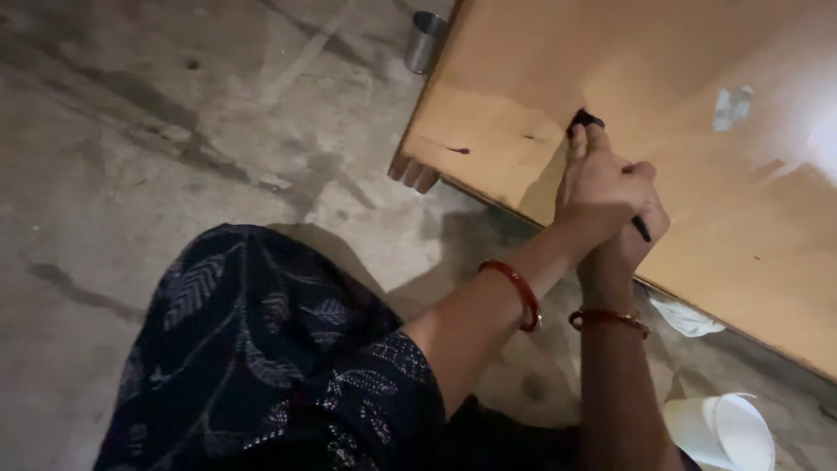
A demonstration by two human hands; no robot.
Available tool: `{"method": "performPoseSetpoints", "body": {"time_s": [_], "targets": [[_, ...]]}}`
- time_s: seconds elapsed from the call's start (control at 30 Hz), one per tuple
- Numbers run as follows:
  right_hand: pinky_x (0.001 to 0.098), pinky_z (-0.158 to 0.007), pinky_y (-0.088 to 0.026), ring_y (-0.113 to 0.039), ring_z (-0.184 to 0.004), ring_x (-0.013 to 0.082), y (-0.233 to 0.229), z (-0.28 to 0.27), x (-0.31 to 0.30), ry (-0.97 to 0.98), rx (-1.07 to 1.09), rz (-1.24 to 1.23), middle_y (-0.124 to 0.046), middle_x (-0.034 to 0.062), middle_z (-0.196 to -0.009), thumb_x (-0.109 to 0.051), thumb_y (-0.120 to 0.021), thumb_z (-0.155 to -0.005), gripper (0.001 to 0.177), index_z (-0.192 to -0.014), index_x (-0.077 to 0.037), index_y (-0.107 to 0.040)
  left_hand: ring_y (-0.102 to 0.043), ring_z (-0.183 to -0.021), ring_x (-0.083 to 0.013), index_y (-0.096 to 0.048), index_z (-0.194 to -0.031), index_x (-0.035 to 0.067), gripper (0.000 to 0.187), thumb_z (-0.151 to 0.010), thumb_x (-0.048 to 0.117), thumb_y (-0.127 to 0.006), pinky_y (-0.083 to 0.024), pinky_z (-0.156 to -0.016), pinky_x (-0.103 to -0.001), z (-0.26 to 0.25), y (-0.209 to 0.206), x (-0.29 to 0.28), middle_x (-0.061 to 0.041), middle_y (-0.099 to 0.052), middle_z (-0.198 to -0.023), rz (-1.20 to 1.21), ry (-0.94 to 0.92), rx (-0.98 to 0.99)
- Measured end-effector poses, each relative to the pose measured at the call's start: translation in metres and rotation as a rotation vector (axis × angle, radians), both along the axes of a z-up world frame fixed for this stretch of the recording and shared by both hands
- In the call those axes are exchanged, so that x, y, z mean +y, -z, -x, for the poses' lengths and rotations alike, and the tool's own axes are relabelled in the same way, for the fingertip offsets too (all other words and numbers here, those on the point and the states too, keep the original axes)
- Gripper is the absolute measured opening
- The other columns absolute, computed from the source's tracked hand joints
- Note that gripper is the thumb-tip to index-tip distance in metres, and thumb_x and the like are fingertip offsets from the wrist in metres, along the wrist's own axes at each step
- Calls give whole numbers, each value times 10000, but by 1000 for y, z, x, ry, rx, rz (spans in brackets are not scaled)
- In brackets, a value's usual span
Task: The person applies a yellow liquid to a wooden furniture surface using a brush. They repeatedly dip the brush into a white container and spread the liquid across the surface in horizontal strokes.
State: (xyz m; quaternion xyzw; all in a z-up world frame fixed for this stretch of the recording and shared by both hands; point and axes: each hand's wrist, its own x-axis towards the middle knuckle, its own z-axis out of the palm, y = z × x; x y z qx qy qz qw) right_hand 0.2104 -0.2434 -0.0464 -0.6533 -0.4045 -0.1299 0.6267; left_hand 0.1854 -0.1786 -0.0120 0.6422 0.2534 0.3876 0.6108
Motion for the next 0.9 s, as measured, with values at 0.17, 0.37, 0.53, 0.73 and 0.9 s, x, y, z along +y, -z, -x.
{"method": "performPoseSetpoints", "body": {"time_s": [0.17, 0.37, 0.53, 0.73, 0.9], "targets": [[265, -787, -531, -646, -939, 123, 1, -49, -47, 229, -76, 321, -675, 44, -1036, -156, -708, -1044, 233, -1100, 20, -566, -242, -1536, -463, -223, -1618, -60, 1046, -771, 384, -646, -307, -1198, -456, -57, 10, -56, -329, -175, -1696, 0, -21, 47], [309, -1019, -529, -631, -1179, 190, 44, -105, -121, -316, 526, -294, -619, 95, -1290, -330, -464, -1035, 414, -1319, -30, -492, -250, -1496, -520, -172, -1599, -105, 1105, -775, 416, -690, -337, -1158, -492, -91, 22, -117, -397, -163, -1650, -109, 166, 56], [328, -1068, -485, -576, -1223, 194, 53, -132, -171, -43, 252, -20, -595, 109, -1343, -257, -443, -1146, 385, -1419, 3, -521, -366, -1500, -488, -302, -1559, -113, 989, -785, 394, -650, -409, -1143, -488, -103, 11, -161, -376, -349, -1601, -108, 180, -13], [276, -980, -494, -580, -1117, 185, 58, -166, -195, -130, 338, -28, -620, 115, -1245, -266, -476, -1090, 426, -1352, 56, -571, -400, -1450, -480, -242, -1589, -149, 1006, -831, 381, -636, -406, -1149, -464, -116, 15, -195, -388, -328, -1615, -94, 15, -35], [270, -968, -558, -679, -1073, 177, 38, -177, -220, -123, 327, -251, -709, 104, -1188, -184, -484, -1080, 371, -1261, 92, -653, -323, -1499, -520, -281, -1545, -149, 1016, -808, 393, -723, -364, -1164, -475, -160, 18, -219, -406, -279, -1609, -192, 84, 50]]}}
